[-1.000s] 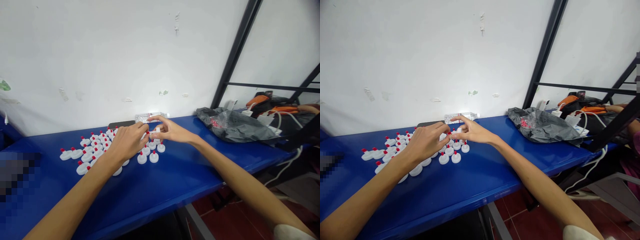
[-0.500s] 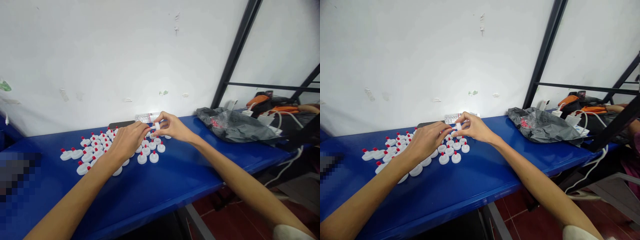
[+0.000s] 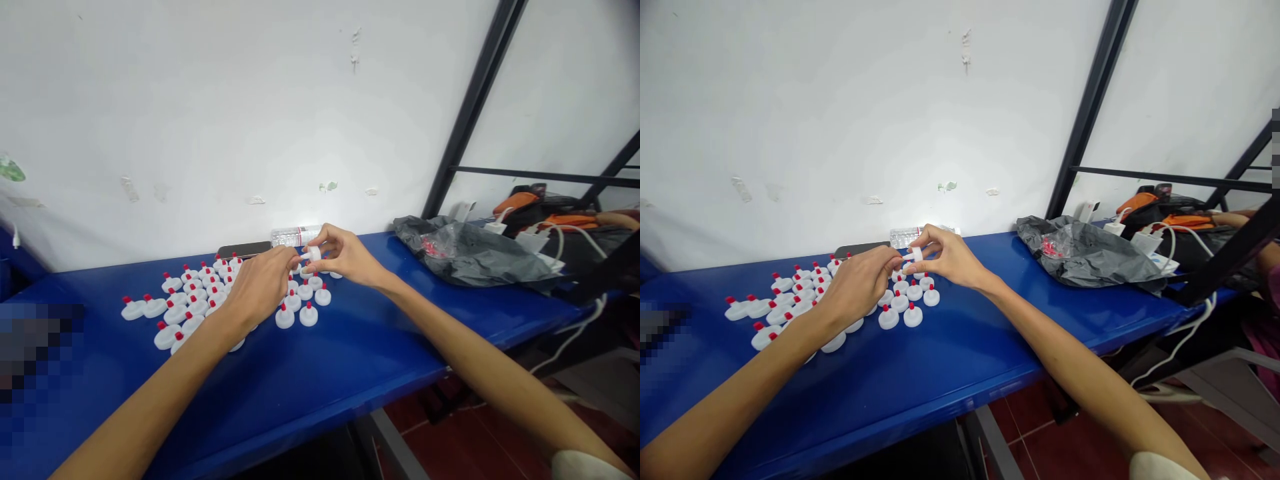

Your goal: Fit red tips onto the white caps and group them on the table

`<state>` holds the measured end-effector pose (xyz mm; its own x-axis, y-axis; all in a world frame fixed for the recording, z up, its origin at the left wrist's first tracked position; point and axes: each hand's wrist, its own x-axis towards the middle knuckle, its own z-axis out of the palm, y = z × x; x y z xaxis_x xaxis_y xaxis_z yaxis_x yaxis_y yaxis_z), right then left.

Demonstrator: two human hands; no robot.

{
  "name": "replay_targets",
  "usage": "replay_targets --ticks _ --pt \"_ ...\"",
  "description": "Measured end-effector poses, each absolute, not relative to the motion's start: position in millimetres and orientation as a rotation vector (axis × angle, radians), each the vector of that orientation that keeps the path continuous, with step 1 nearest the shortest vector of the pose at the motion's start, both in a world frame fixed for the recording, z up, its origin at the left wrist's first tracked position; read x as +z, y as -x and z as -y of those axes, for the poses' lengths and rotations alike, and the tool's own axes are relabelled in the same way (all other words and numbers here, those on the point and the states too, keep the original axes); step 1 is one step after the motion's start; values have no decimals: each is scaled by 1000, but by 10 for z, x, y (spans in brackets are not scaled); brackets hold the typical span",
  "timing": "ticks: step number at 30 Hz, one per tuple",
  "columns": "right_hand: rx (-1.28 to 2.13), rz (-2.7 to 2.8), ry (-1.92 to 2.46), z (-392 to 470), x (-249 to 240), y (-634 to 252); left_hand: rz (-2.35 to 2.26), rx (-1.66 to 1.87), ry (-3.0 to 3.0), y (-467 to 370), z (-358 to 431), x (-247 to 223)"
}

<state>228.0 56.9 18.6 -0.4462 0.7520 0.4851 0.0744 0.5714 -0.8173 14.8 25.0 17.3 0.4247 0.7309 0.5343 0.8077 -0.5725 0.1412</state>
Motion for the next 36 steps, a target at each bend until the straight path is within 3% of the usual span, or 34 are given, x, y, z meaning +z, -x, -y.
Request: replay_targets --ticks 9,20,32,36 --pt "895 1768 636 -476 115 -2152 1432 -1105 2548 -217 -158 284" --pt "616 1767 548 -423 108 -2069 1446 -1106 2585 -203 -198 284" --pt "290 2153 791 -434 220 -2196 1334 -712 2415 -160 -221 240" --pt "123 2135 862 -473 260 -2266 1393 -730 2389 -129 -240 230"
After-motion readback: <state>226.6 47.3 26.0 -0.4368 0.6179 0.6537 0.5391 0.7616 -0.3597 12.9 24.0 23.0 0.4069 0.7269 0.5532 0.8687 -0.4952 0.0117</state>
